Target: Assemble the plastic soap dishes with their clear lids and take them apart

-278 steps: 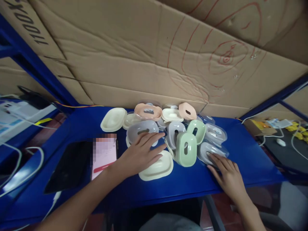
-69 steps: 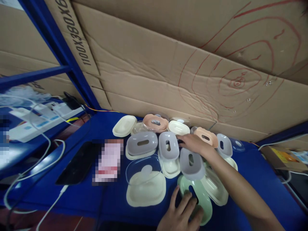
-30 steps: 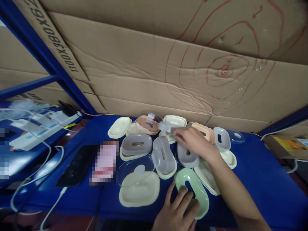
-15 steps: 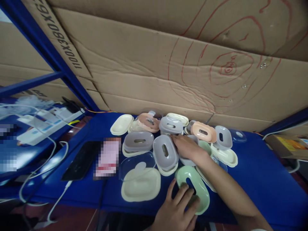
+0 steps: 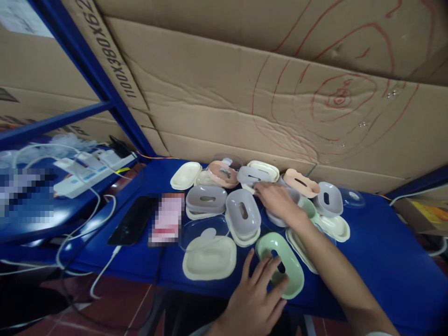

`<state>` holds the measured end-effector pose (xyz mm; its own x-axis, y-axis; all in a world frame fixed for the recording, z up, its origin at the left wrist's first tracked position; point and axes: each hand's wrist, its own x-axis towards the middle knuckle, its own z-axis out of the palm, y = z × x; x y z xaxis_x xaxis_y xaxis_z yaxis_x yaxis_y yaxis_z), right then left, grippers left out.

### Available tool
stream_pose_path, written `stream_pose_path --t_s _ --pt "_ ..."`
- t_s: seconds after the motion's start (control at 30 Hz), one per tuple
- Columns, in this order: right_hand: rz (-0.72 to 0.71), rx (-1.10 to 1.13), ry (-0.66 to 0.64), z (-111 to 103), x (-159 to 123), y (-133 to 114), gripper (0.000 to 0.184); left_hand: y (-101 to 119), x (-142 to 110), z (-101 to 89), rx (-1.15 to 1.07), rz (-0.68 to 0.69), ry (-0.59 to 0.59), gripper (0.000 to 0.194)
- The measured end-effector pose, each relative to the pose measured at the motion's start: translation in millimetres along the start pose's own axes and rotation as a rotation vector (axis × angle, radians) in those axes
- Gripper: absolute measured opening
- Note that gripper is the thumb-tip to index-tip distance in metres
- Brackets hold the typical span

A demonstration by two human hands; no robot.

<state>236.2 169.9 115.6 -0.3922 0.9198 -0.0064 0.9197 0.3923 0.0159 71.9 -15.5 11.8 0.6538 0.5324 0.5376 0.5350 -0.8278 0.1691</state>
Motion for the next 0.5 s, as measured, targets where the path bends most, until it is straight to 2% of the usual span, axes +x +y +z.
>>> stream_pose_path --t_s 0.13,0.23,0.3,0.43,0.5 --pt "0.068 0.073 0.111 -19 -6 21 0.039 2 -6 -8.3 0.06 -0.091 0.073 0.037" --pt "0.05 0.18 0.181 -41 -26 31 0.04 -1 -18 -18.6 0.088 -0.134 0.104 0.037" --pt "-0.017 0.232 0.244 -63 -54 30 0.04 -7 -30 -28.5 0.089 -0.195 0.143 0.038" --pt "-0.077 0.243 0.436 -117 -134 11 0.039 -26 -54 -51.4 0.12 -0.381 0.259 0.029" --pt "-0.077 0.196 0.544 -129 -166 -5 0.041 -35 -65 -60.5 0.16 -0.445 0.253 0.026"
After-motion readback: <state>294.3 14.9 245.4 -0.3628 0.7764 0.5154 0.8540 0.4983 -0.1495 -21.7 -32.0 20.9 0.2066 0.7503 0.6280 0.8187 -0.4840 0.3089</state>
